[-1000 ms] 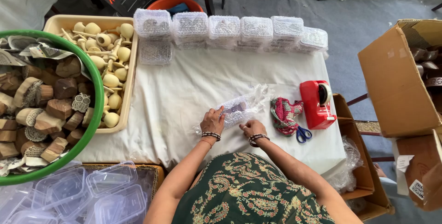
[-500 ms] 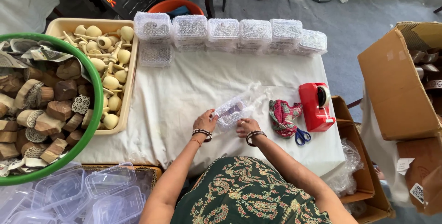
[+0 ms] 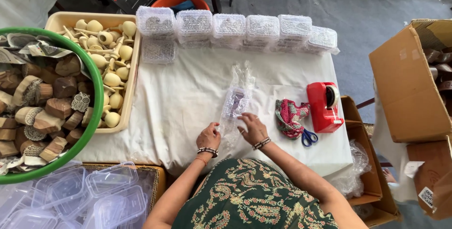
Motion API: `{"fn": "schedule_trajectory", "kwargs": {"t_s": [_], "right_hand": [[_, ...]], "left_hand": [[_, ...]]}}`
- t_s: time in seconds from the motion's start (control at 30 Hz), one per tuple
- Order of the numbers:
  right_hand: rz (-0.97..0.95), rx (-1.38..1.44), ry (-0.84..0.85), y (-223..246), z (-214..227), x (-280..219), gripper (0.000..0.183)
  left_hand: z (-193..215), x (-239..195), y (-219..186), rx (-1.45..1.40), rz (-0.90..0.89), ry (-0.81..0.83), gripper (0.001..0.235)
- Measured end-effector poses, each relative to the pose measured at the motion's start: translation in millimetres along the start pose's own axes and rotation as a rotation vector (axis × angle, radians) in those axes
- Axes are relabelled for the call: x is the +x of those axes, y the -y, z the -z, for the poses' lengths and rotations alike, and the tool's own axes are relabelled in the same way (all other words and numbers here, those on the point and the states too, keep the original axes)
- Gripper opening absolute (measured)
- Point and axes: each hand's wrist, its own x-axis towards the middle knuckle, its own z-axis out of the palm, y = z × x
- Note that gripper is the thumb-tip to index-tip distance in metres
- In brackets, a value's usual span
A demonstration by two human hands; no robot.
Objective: Wrapping small plastic jewelry boxes in bubble wrap and securing them with tape for fulfillment.
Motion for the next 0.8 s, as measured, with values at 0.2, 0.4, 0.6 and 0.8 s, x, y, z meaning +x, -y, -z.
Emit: {"fn": "schedule_trajectory", "kwargs": {"t_s": [0.2,0.4,0.6,0.8], "right_hand": [[0.310,-0.237,-0.035,-5.8,-16.1,-23.9,0.037],[0.504,-0.266,-0.014,-10.5,-20.9,-43.1,0.050],[0.597,-0.174,0.114,-1.0,-12.0,-44.9,0.036],[0.479,-0.134,0.047,-39.5,-22.4,-66.8,0.010]], "left_hand": [[-6.3,-8.9,40.2,0.016,-0.098,0.170,0.022],[33.7,14.3,10.9,-0.114,0.015,0.113,0.059],[19.5,7.3,-11.8,0.035,-0.031,0.316,0.081],[-1.2,-0.8,41.9,0.015,0.019,0.220,0.048]]}}
